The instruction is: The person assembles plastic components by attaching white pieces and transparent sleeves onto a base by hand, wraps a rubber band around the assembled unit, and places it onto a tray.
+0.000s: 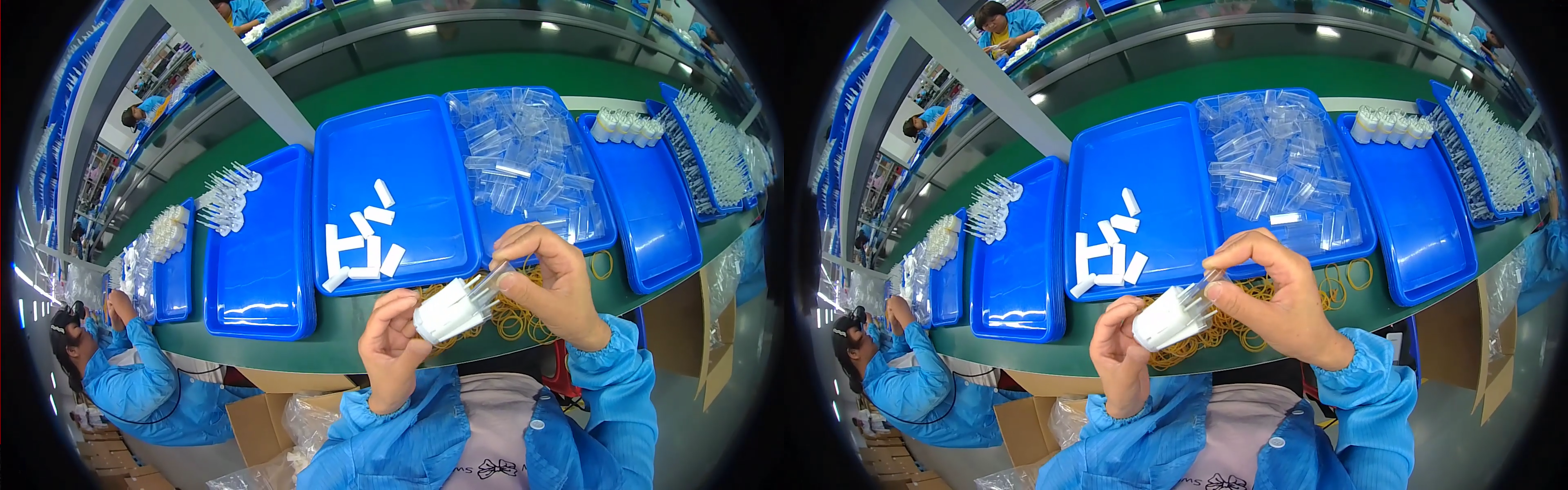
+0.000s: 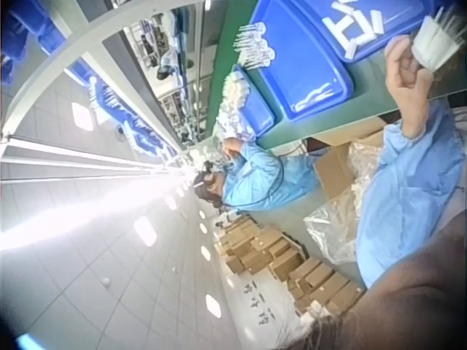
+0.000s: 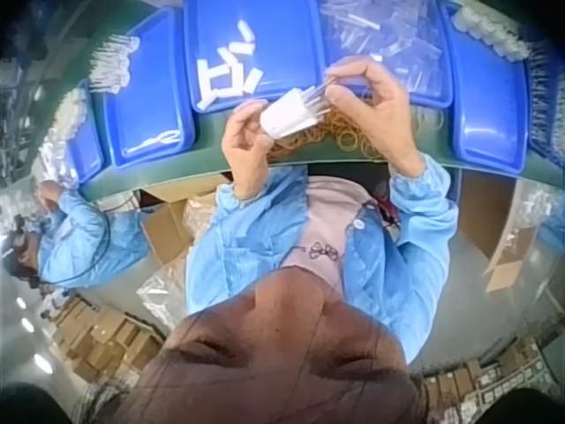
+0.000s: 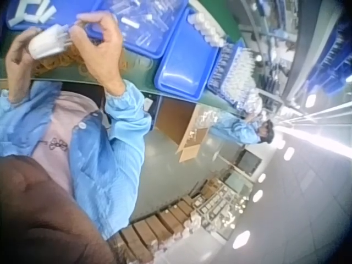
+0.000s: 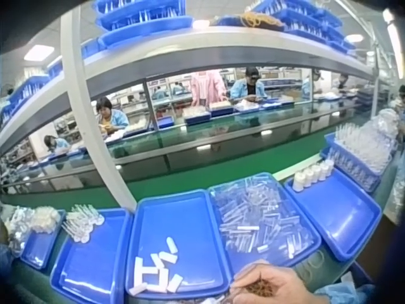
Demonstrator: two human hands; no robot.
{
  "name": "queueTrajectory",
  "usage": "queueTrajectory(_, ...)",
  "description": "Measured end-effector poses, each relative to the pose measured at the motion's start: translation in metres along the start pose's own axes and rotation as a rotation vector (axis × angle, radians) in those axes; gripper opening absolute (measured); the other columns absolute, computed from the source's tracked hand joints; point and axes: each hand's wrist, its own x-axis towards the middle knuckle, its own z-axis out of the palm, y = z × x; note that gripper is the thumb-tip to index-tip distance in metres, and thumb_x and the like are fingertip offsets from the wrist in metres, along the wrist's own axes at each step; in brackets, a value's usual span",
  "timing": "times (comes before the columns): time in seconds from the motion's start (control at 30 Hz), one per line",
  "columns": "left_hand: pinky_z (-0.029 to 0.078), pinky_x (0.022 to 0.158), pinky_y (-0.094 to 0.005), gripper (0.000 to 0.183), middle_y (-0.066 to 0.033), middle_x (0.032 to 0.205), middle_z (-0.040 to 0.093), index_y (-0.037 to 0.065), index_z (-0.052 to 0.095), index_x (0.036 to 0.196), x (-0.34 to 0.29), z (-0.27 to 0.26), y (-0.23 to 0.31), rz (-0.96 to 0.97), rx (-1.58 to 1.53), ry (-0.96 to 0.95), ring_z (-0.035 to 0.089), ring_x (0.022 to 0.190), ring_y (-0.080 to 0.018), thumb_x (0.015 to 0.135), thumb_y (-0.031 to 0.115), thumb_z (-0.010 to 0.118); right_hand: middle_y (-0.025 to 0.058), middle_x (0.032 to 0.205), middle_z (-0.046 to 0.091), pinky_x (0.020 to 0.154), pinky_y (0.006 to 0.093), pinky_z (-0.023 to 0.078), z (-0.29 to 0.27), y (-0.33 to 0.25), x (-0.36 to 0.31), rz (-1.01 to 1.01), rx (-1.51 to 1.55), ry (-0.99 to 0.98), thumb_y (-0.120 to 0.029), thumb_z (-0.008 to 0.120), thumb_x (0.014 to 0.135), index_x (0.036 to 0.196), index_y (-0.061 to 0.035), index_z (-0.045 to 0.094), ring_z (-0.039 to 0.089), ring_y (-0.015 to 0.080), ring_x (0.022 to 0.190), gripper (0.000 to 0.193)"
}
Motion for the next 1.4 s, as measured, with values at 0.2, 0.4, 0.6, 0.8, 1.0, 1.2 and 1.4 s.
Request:
queueTrajectory(0.2,0.048,0.093,-0.0348,0.042,-0.0117,0.117,0.05,-0.005,0.055,0.114,0.0,-0.003,-0.006,-0.072,-0.021,0.091,0.056,0.108,-0.0217,0.075,-0.006,0.07,0.0058,0.09,0.061,0.084,0.0316,0.044,-0.002,-0.001,-0.001,-0.037,-0.04,0.002,-0.004,0.07,0.077,0.089,-0.0041,0.062,0.056,0.0159,0.091,0.015)
queueTrajectory(0.4,0.049,0.093,-0.0347,0.042,-0.0106,0.116,0.05,-0.004,0.056,0.113,-0.001,-0.008,-0.005,0.014,0.082,0.019,0.057,0.106,-0.021,0.074,-0.004,0.073,0.0057,0.089,0.062,0.083,0.0315,0.044,-0.012,0.0,-0.004,0.126,0.127,-0.11,-0.003,0.071,0.076,0.085,-0.0044,0.06,0.056,0.0159,0.091,0.014)
queueTrajectory(0.6,0.048,0.094,-0.0358,0.039,-0.0101,0.116,0.048,-0.004,0.058,0.11,-0.002,-0.002,-0.004,-0.01,0.039,0.001,0.056,0.106,-0.021,0.074,-0.004,0.073,0.0052,0.087,0.065,0.085,0.0333,0.044,-0.006,-0.001,-0.009,0.021,-0.008,-0.051,-0.004,0.074,0.074,0.083,-0.0052,0.062,0.056,0.0184,0.094,0.015)
queueTrajectory(0.8,0.048,0.094,-0.036,0.039,-0.0107,0.114,0.048,-0.004,0.058,0.108,-0.005,0.001,0.0,-0.048,0.018,-0.064,0.055,0.105,-0.0212,0.072,-0.006,0.074,0.0031,0.085,0.067,0.085,0.0342,0.043,-0.008,-0.01,-0.009,-0.022,-0.09,-0.161,-0.007,0.078,0.07,0.08,-0.0066,0.066,0.056,0.0209,0.096,0.016)
queueTrajectory(1.0,0.05,0.092,-0.0348,0.038,-0.0114,0.112,0.048,-0.003,0.059,0.105,-0.009,0.009,-0.006,0.009,0.093,-0.065,0.056,0.103,-0.0206,0.07,-0.005,0.076,0.0029,0.086,0.067,0.084,0.0334,0.043,-0.002,-0.01,-0.022,-0.011,-0.11,-0.138,-0.007,0.078,0.069,0.08,-0.0063,0.067,0.056,0.0208,0.096,0.015)
queueTrajectory(1.2,0.05,0.091,-0.0347,0.038,-0.0116,0.112,0.048,-0.003,0.057,0.105,-0.007,0.007,-0.007,-0.007,0.058,-0.081,0.056,0.105,-0.0208,0.072,-0.008,0.073,0.0037,0.087,0.066,0.084,0.0334,0.044,0.001,-0.006,-0.019,0.007,-0.105,-0.124,-0.006,0.078,0.069,0.082,-0.0058,0.068,0.056,0.0205,0.096,0.016)
queueTrajectory(1.4,0.046,0.095,-0.0356,0.038,-0.0117,0.116,0.05,0.0,0.052,0.108,0.001,-0.002,-0.009,-0.063,-0.071,0.03,0.055,0.106,-0.0206,0.074,-0.011,0.066,0.006,0.095,0.066,0.088,0.0329,0.043,-0.018,0.005,0.04,-0.038,-0.147,-0.201,-0.013,0.069,0.078,0.092,-0.0068,0.07,0.057,0.0195,0.098,0.015)
